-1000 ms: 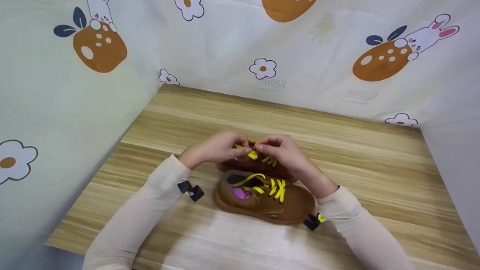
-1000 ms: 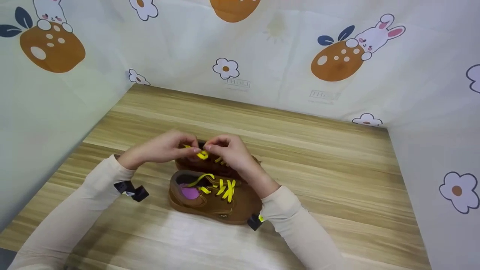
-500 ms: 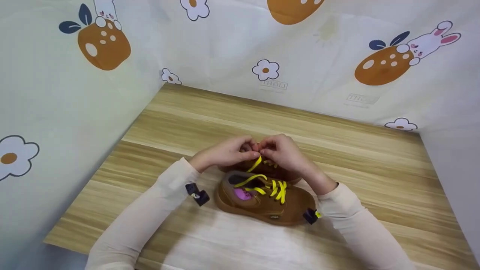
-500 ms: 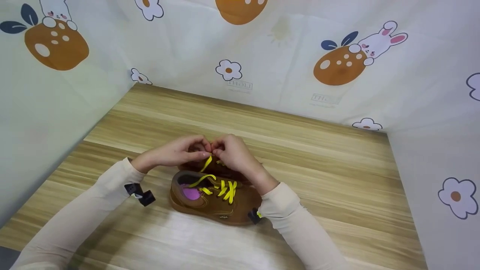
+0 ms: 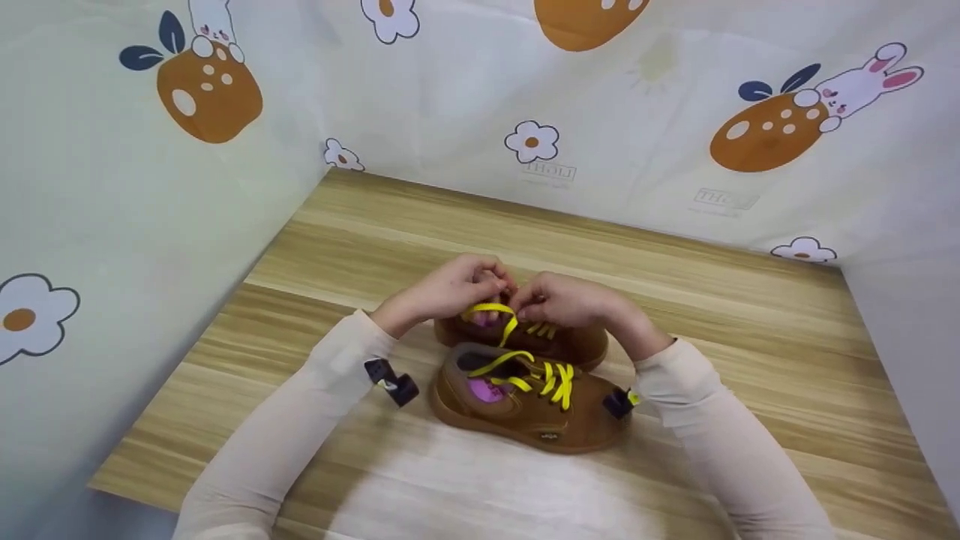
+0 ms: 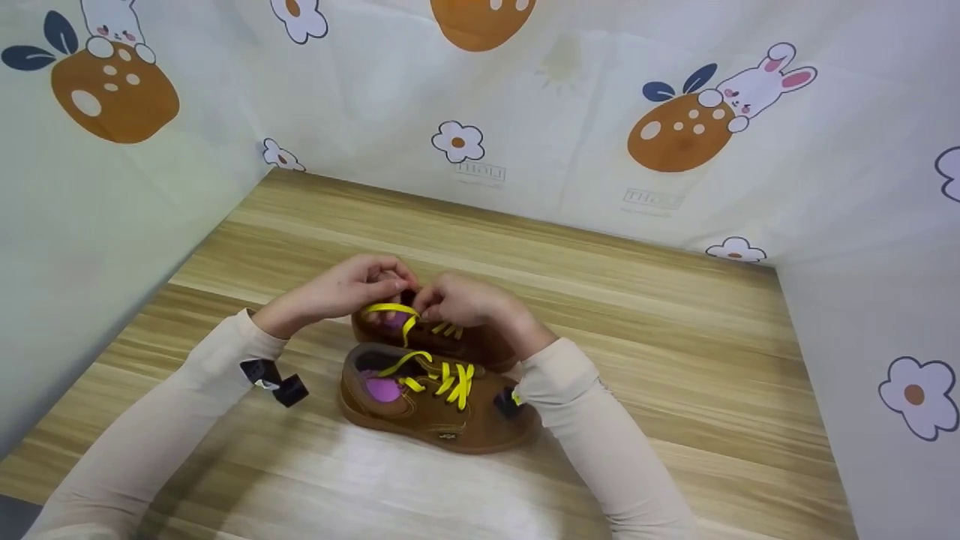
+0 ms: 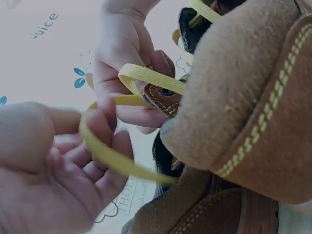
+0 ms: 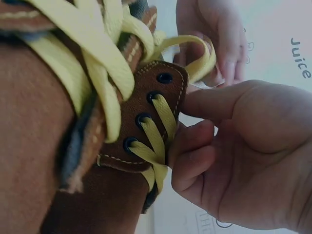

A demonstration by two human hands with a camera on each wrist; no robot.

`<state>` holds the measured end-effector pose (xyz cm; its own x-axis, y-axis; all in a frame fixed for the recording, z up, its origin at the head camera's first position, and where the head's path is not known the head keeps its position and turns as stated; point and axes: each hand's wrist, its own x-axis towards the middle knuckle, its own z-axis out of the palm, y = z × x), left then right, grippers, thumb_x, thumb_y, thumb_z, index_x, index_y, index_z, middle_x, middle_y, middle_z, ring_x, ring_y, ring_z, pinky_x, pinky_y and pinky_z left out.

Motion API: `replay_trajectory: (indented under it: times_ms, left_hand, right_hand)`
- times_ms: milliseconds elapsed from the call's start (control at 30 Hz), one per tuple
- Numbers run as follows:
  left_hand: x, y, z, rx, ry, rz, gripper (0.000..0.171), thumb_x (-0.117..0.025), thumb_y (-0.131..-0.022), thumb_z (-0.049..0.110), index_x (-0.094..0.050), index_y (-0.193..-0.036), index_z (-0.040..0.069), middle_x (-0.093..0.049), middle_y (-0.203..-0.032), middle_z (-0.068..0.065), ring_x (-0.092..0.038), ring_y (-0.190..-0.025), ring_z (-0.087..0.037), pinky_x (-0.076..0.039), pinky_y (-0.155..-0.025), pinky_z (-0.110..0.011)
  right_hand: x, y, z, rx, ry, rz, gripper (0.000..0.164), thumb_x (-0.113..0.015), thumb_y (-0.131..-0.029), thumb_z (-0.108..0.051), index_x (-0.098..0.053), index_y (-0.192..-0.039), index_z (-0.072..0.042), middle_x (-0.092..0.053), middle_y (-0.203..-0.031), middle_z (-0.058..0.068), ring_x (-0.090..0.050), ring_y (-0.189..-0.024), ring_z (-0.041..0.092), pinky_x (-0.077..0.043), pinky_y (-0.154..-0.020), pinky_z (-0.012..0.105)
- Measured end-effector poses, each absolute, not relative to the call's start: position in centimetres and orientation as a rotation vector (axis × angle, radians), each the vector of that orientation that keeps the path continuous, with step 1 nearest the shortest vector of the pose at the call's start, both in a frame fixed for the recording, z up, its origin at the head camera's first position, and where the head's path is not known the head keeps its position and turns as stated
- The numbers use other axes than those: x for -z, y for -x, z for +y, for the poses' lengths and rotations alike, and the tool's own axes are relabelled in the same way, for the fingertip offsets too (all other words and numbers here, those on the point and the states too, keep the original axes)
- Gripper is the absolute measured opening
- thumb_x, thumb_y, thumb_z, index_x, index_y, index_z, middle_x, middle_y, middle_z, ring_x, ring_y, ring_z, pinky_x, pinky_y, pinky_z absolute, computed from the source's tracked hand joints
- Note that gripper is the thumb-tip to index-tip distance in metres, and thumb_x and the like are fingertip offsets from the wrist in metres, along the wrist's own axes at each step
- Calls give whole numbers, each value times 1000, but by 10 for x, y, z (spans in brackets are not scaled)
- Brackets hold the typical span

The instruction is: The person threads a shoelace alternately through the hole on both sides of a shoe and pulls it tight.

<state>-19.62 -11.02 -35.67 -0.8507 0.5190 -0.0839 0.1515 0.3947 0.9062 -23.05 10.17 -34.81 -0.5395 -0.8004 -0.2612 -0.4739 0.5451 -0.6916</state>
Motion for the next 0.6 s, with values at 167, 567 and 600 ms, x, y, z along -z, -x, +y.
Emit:
replay_trajectory:
  times_ms: [167, 567, 600]
  left_hand:
    - [359, 194, -104, -1177, -465, 2303, 31, -56, -101, 31, -67, -87, 6, -58, -52, 3, -48, -37, -6, -44, -40, -21]
    - [350, 198, -95, -1184, -495, 2433, 13, -63, -88, 15, -70, -86, 4, -56, -64, 7, -48, -52, -4, -40, -50, -17]
    - [350, 199, -94, -1192, -500, 2450, 13, -61, -88, 13, -69, -86, 3, -56, -66, 6, -49, -54, -4, -41, -51, -17]
  right_hand:
    - [347, 226, 105, 733, 1020, 2297, 17, -52, -98, -7, -69, -95, -7, -62, -88, 1, -51, -76, 11, -42, -71, 26]
    - [355, 208, 105, 994, 818, 2511, 13, -56, -98, -8, -67, -99, -1, -68, -87, 14, -56, -50, 10, -53, -48, 28]
    - [356, 207, 105, 1033, 792, 2520, 12, -57, -98, -9, -67, -97, -2, -68, -86, 13, -56, -49, 11, -53, -48, 29]
